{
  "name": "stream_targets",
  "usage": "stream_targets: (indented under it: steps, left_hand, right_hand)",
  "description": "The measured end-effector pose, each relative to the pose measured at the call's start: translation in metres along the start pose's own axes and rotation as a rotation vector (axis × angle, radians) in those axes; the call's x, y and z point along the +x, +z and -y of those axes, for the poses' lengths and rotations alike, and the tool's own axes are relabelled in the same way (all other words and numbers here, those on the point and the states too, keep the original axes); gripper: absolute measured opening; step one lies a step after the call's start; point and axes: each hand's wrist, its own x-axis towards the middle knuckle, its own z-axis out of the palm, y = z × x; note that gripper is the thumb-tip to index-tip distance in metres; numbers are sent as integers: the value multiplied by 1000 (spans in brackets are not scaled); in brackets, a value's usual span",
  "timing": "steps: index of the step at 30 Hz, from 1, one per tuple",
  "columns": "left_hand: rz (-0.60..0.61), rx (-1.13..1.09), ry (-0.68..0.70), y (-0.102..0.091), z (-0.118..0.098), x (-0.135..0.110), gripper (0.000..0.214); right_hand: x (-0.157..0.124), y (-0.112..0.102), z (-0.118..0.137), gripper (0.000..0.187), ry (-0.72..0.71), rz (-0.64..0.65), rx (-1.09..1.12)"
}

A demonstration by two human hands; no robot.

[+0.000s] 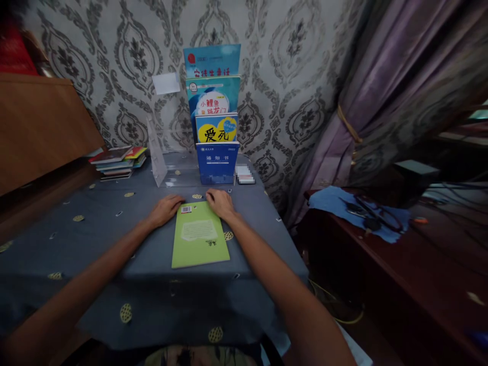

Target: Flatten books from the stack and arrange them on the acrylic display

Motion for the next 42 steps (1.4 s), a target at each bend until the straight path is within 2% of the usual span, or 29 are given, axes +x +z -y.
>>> stream_targets:
  steps: [6, 10, 13, 18, 23, 28, 33, 39, 42]
  left_hand:
    - [126, 89, 199, -25, -1, -21, 41]
    - [254, 205, 440, -48, -18, -27, 47]
    - [343, 192, 572, -58, -34, -23, 46]
    - [387, 178, 648, -61, -55, -14, 44]
    - [345, 216, 694, -57, -53, -17, 48]
    - [343, 164, 617, -47, -41, -27, 50]
    - [235, -65, 415, -35, -41, -32, 43]
    - [34, -509, 135, -37, -50, -17, 30]
    - [-62, -709, 4, -40, -57, 0, 33]
  right_hand:
    - [-3, -2, 5, 30, -19, -1, -34]
    - [-3, 1, 7, 27, -40, 1, -52]
    - [-3, 2, 8, 26, -50, 11, -66]
    - [-5, 0, 11, 26, -46, 18, -90]
    - [-7, -3, 13, 26, -38, 15, -94]
    - [-7, -5, 15, 24, -32, 14, -45]
    - [-5, -3, 10, 22, -8, 8, 101]
    - [8, 3, -9, 20, 39, -15, 460]
    - [13, 7, -17, 35, 27, -109, 712]
